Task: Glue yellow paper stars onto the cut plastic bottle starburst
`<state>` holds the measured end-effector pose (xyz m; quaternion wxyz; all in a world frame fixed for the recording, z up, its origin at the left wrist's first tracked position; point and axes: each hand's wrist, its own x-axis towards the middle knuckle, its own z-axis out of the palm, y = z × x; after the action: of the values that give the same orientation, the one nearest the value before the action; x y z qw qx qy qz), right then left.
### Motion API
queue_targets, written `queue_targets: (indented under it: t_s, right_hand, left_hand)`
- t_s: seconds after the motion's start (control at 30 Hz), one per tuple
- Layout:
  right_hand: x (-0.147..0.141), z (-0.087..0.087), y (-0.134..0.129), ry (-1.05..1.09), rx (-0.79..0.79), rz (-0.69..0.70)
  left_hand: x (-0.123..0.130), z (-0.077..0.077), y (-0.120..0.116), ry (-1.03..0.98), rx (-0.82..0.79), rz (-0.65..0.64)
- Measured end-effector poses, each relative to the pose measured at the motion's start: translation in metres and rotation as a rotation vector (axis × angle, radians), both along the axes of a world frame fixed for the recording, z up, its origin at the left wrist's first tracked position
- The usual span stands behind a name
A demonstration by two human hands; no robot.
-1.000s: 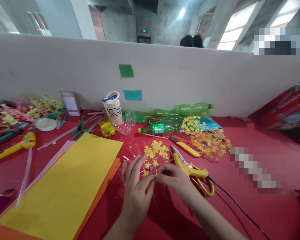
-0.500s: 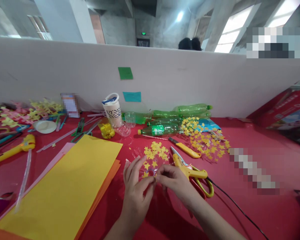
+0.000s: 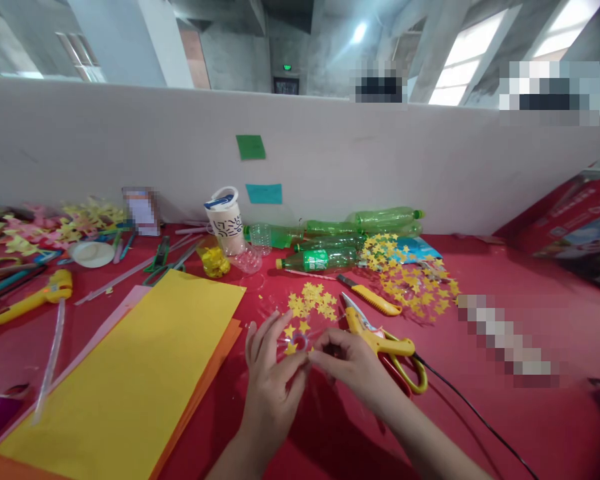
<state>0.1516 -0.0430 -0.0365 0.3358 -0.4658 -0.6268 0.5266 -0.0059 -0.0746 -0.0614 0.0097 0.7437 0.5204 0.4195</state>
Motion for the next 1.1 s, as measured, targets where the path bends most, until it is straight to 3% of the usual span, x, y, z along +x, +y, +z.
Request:
queue_targets:
  t_s: [0.13,0.2,0.47,0.67,0.73,0.87,1.1]
  right_hand:
    - [0.007,0.015,-0.003,-0.265,0.337,0.003]
    - [0.010,0.018,-0.002,-0.296,0.419,0.001]
    - [0.006,0.011,-0.001,-0.197,0.205,0.004]
    - [0.017,0.015,0.003,-0.368,0.529,-0.131]
    - [0.021,0.015,0.006,-0.451,0.602,-0.103]
    - [0.021,0.011,0.004,-0.525,0.562,-0.017]
    - [0.019,0.011,-0.008,-0.532,0.494,-0.020]
  left_hand:
    - [-0.003,-0.001,0.001,0.015,-0.017,0.004]
    - [-0.004,-0.001,0.001,0.014,-0.021,-0.005]
    - [-0.002,-0.001,0.002,0.020,-0.068,-0.036]
    - [-0.008,0.003,0.003,0.067,-0.088,-0.051]
    - [-0.010,0.005,0.004,0.084,-0.091,-0.034]
    - [-0.014,0.008,0.006,0.116,-0.109,-0.007]
    - [-0.024,0.016,0.007,0.138,-0.129,0.017]
